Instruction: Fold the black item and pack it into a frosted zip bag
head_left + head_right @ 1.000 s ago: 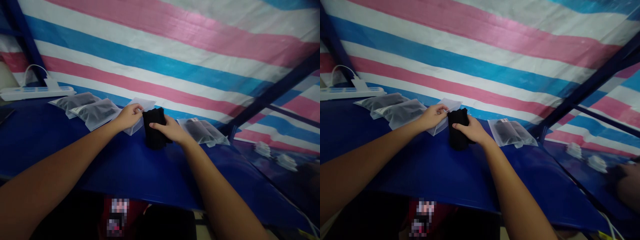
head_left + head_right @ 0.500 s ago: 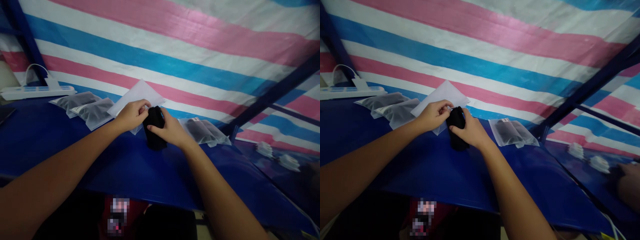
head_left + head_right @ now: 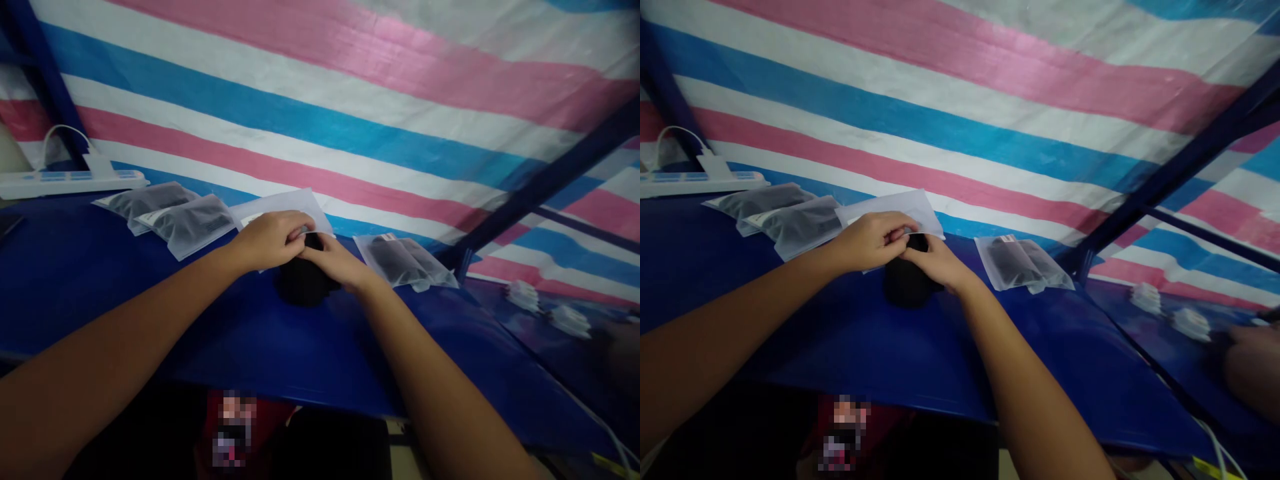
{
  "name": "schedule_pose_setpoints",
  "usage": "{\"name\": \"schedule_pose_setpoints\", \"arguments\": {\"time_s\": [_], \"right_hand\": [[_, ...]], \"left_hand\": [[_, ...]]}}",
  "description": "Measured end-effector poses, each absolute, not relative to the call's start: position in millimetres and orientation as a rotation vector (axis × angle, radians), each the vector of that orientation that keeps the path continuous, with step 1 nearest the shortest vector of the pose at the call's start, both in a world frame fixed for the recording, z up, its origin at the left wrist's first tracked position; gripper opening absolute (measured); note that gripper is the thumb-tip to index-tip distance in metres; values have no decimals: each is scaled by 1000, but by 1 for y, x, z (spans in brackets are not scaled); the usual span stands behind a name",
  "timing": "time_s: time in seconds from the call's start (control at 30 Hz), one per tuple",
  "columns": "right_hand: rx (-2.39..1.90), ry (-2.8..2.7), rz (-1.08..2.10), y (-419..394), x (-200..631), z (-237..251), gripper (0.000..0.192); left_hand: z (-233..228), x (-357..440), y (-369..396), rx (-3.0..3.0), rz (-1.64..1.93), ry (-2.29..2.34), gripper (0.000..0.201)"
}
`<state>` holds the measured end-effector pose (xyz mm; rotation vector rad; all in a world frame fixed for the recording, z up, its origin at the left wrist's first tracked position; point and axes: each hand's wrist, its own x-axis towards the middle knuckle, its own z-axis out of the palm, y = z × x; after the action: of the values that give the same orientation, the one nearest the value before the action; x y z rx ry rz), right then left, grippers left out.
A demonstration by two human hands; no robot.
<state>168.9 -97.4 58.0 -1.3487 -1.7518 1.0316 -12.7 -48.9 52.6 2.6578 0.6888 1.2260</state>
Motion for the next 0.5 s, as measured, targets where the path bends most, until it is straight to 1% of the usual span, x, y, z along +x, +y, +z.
{"name": "schedule_pose_setpoints", "arguments": {"time_s": [0.1, 0.17, 0.23, 0.3, 0.37, 0.43, 0.5], "right_hand": [[-1363, -1579, 1147, -95, 170, 53, 51], [-1361, -1509, 1159, -91, 173, 47, 55], [-1369, -1482, 1154, -88, 177, 42, 53], [-1382, -1472, 1165, -86, 180, 37, 47], [-1405, -1441, 1181, -84, 183, 35, 41], [-1452, -1418, 1145, -82, 184, 35, 41], [-1512, -1414, 1075, -81, 185, 36, 44]], "left_hand": [[47, -11, -44, 2673, 1221, 740, 28], [40, -10, -38, 2656, 1199, 814, 29], [33, -11, -33, 2634, 1125, 896, 31], [27, -13, -29, 2618, 1015, 1006, 31], [22, -17, -25, 2628, 853, 1164, 21], [20, -20, -23, 2635, 693, 1301, 7], [20, -21, -23, 2620, 621, 1329, 18]]}}
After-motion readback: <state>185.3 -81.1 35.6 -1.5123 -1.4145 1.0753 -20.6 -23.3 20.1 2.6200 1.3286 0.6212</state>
